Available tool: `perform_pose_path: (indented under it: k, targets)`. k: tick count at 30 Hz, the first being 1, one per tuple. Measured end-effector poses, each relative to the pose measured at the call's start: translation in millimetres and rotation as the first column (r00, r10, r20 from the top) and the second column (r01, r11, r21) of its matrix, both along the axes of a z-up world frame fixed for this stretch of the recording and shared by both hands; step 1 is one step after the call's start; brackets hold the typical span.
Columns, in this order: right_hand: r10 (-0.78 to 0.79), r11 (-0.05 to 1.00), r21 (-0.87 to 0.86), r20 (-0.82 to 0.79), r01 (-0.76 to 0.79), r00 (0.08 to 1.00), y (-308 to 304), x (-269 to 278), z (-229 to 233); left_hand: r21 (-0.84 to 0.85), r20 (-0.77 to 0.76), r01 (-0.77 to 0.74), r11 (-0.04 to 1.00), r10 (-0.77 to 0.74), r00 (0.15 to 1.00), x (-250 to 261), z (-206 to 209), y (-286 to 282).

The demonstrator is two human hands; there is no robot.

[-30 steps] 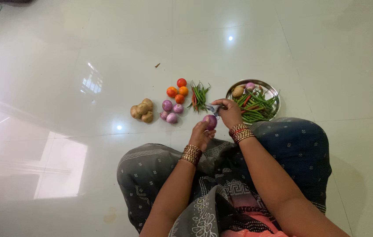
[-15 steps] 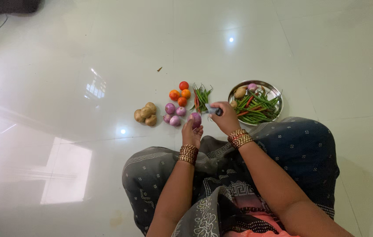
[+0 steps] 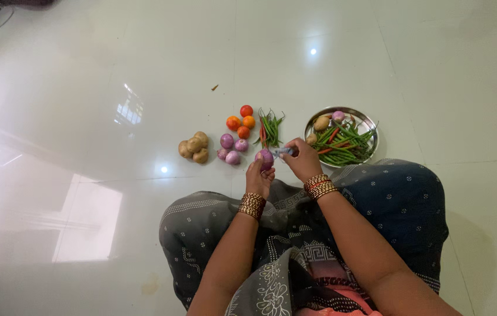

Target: The person sits on the floor and wipes green chilies and red onions with a cloth. The person handles the vegetables one at a time, wiping them and placing them into a metal tray.

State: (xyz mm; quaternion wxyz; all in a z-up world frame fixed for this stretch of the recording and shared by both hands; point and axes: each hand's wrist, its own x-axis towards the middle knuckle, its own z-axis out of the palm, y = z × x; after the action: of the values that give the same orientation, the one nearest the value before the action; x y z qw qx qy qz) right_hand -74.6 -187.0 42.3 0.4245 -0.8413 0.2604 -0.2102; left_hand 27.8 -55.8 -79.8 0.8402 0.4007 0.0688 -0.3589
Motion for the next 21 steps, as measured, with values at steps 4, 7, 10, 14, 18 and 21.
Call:
perform_pose_path:
  k: [4, 7, 10, 14, 18, 21]
  targets:
    - [0.034, 0.999, 0.0, 0.053, -0.034, 0.998, -2.1, -1.0, -5.9, 0.016, -0.002, 0.0, 1.0, 0.0, 1.0, -4.1, 6.8, 1.5]
    - [0.016, 0.999, 0.047, 0.104, -0.021, 0.994, -2.4, 3.4, -16.9, 0.029, -0.008, 0.038, 0.999, -0.038, 0.999, -9.8, 12.4, 3.5]
    - [0.022, 1.0, 0.018, 0.095, -0.024, 0.995, -2.4, 9.7, -23.9, 0.04, 0.031, 0.126, 0.991, -0.127, 0.991, -13.4, 17.0, -0.2]
    - [0.037, 0.995, 0.092, -0.023, -0.035, 0.999, 1.8, 8.7, -21.9, 0.031, 0.058, 0.177, 0.984, -0.178, 0.982, -15.1, 18.2, -1.6]
    - [0.171, 0.985, 0.001, 0.119, -0.172, 0.978, 7.6, 9.1, -24.7, -0.005, 0.039, 0.147, 0.989, -0.147, 0.988, -10.9, 16.6, -1.3]
    - [0.18, 0.983, 0.005, 0.11, -0.181, 0.978, 8.8, 11.3, -28.8, -0.027, 0.005, 0.119, 0.992, -0.119, 0.993, -7.7, 15.6, 1.8]
